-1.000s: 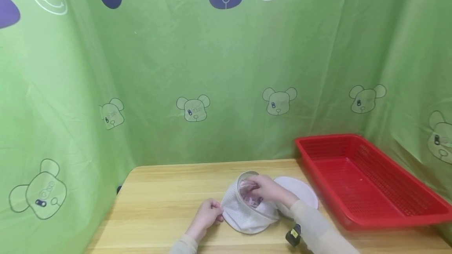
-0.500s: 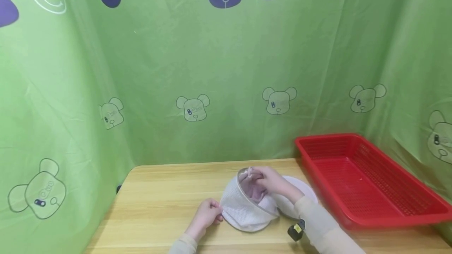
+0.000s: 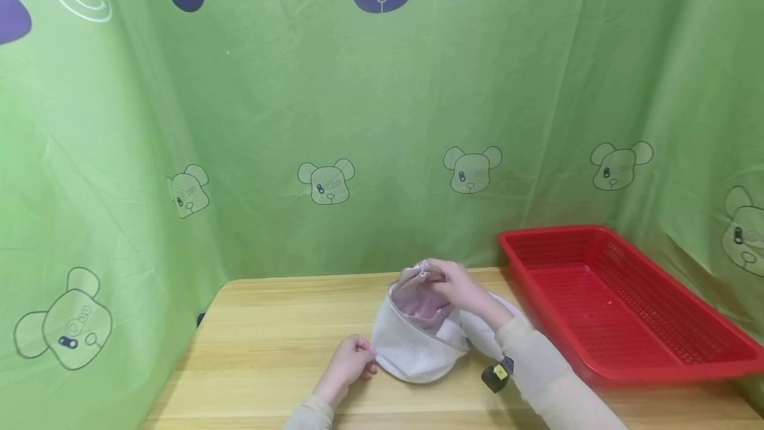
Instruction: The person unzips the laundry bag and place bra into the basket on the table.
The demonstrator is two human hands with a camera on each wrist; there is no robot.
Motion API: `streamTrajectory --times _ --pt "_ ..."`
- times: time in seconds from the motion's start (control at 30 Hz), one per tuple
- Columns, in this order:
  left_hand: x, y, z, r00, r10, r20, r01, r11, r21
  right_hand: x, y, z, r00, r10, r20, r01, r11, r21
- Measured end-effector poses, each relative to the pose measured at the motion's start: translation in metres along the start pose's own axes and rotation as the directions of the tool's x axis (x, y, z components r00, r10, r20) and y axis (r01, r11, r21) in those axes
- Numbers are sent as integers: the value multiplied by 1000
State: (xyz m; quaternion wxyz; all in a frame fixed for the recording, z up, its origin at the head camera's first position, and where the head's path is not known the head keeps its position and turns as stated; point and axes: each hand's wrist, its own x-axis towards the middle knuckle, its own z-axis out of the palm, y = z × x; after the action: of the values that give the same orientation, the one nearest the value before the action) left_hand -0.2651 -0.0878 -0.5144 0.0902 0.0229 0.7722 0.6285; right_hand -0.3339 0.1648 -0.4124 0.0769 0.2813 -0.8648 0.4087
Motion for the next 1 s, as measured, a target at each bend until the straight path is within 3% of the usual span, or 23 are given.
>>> streamTrajectory --times 0.23,0.5,1.0 --pt "0 -1 1 1000 -1 0 1 1000 2 6 -6 -6 999 29 -25 -29 1000 -7" --pt "2 -4 -1 1000 -2 -1 2 1000 1 10 -8 -31 991 27 -130 -40 994 -102" --pt "3 -5 -2 1000 -4 1 4 1000 -3 15 -26 -75 988 26 -155 -49 987 -152"
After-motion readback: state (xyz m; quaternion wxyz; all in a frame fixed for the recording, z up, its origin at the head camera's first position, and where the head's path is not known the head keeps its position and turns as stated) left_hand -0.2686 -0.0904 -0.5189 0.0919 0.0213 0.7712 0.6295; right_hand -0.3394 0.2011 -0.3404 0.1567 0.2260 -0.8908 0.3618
